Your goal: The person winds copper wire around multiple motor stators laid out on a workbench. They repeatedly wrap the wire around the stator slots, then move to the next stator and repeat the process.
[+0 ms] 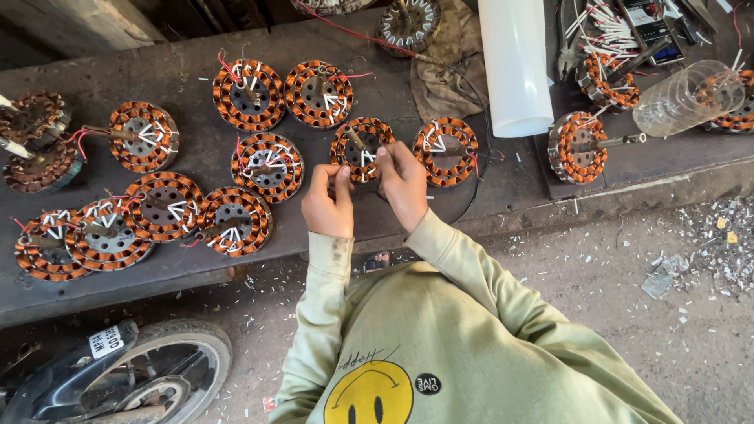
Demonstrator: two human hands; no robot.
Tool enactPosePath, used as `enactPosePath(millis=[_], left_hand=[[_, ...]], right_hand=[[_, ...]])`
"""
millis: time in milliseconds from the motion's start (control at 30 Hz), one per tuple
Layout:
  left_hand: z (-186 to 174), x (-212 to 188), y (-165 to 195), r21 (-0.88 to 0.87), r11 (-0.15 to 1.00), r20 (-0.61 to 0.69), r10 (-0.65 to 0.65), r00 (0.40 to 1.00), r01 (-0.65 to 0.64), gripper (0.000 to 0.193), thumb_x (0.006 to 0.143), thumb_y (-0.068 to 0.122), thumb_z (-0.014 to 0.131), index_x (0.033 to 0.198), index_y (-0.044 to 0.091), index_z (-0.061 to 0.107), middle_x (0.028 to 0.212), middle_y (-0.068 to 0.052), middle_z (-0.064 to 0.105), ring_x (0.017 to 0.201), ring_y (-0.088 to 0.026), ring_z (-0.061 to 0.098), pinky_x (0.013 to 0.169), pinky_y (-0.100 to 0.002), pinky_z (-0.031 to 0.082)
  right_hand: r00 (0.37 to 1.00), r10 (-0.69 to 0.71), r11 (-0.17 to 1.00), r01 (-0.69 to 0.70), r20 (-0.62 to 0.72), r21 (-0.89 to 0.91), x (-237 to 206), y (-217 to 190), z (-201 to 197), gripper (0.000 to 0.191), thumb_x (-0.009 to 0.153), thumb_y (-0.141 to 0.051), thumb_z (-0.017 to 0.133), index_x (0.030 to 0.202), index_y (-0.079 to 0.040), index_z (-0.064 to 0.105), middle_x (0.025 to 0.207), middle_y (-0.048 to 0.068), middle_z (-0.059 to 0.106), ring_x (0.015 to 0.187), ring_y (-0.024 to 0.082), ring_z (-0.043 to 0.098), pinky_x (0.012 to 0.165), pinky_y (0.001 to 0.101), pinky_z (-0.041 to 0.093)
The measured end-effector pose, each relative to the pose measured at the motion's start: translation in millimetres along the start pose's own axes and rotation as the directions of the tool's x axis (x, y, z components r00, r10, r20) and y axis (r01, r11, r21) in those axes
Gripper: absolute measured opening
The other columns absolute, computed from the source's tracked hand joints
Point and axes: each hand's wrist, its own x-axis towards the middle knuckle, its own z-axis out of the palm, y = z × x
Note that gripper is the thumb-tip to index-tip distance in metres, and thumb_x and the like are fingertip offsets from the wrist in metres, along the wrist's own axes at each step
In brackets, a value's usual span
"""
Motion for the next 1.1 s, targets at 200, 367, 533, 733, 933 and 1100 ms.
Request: enactPosePath(millis=[200, 367, 533, 733, 933, 1100], left_hand=[[-3.7, 0.1, -5.2, 0.0, 1.0, 0.019, -0.001, 1.0, 0.001, 0.016, 0.102, 0.021, 0.069, 0.098, 0.006, 0.064, 0.072, -0.004, 0.069, 0.062, -0.013, 0.067, 0.056, -0.028, 0.05], [-3.2, 0.0, -6.6, -0.013, 1.0, 0.027, -0.019, 0.999, 0.019, 0.016, 0.102, 0.021, 0.068, 0.098, 0.006, 0.065, 0.072, -0.003, 0.069, 0.061, -0.011, 0.067, 0.056, -0.027, 0.049], [-8.9, -1.6, 8.3, -0.119, 0.993, -0.012, -0.016, 1.0, 0.015, 0.015, 0.104, 0.018, 0.067, 0.102, 0.004, 0.066, 0.075, -0.005, 0.069, 0.066, -0.008, 0.064, 0.06, -0.025, 0.048], [-21.7, 20.4, 44.0, -0.163, 0.978, -0.084, 0.114, 0.99, -0.127, 0.011, 0.106, 0.013, 0.061, 0.107, 0.003, 0.066, 0.082, -0.006, 0.07, 0.073, -0.01, 0.066, 0.066, -0.025, 0.05], [-14.2, 91.8, 55.3, 0.177, 0.902, 0.045, 0.393, 0.918, -0.395, 0.01, 0.1, 0.014, 0.068, 0.097, 0.005, 0.071, 0.079, -0.01, 0.07, 0.075, -0.029, 0.065, 0.069, -0.042, 0.051], [1.2, 127.7, 44.1, 0.344, 0.823, 0.177, 0.417, 0.892, -0.453, 0.013, 0.092, 0.022, 0.073, 0.089, 0.009, 0.075, 0.073, -0.014, 0.068, 0.074, -0.038, 0.064, 0.066, -0.049, 0.049]], right_hand=[[0.988, 0.09, 0.996, -0.092, 0.129, 0.009, -13.3, 0.6, -0.5, 0.021, 0.105, -0.017, 0.059, 0.088, -0.004, 0.059, 0.065, -0.004, 0.052, 0.051, 0.003, 0.044, 0.045, 0.0241, 0.034], [0.987, -0.011, 0.993, 0.03, 0.159, -0.113, -18.8, -2.8, 1.9, 0.022, 0.107, -0.017, 0.059, 0.089, -0.004, 0.06, 0.066, -0.003, 0.053, 0.056, 0.003, 0.048, 0.049, 0.0235, 0.039], [0.995, -0.009, 1.0, 0.01, 0.103, -0.01, -22.3, -13.0, 0.1, 0.02, 0.107, -0.019, 0.056, 0.094, -0.004, 0.06, 0.072, -0.002, 0.057, 0.058, 0.004, 0.052, 0.051, 0.022, 0.043], [0.982, -0.184, 0.972, 0.187, -0.035, 0.139, -10.6, -30.6, -2.7, 0.021, 0.111, -0.02, 0.054, 0.096, -0.005, 0.056, 0.081, -0.001, 0.058, 0.063, 0.005, 0.054, 0.055, 0.0226, 0.045], [0.988, -0.033, 0.998, 0.041, -0.148, 0.051, 49.8, -35.8, 8.0, 0.024, 0.105, -0.022, 0.055, 0.087, -0.007, 0.057, 0.067, -0.002, 0.055, 0.052, 0.006, 0.048, 0.045, 0.0236, 0.038], [0.974, 0.052, 0.995, -0.07, -0.221, -0.072, 81.2, -30.4, 7.0, 0.026, 0.099, -0.021, 0.06, 0.079, -0.005, 0.059, 0.058, -0.002, 0.051, 0.047, 0.008, 0.046, 0.044, 0.0275, 0.037]])
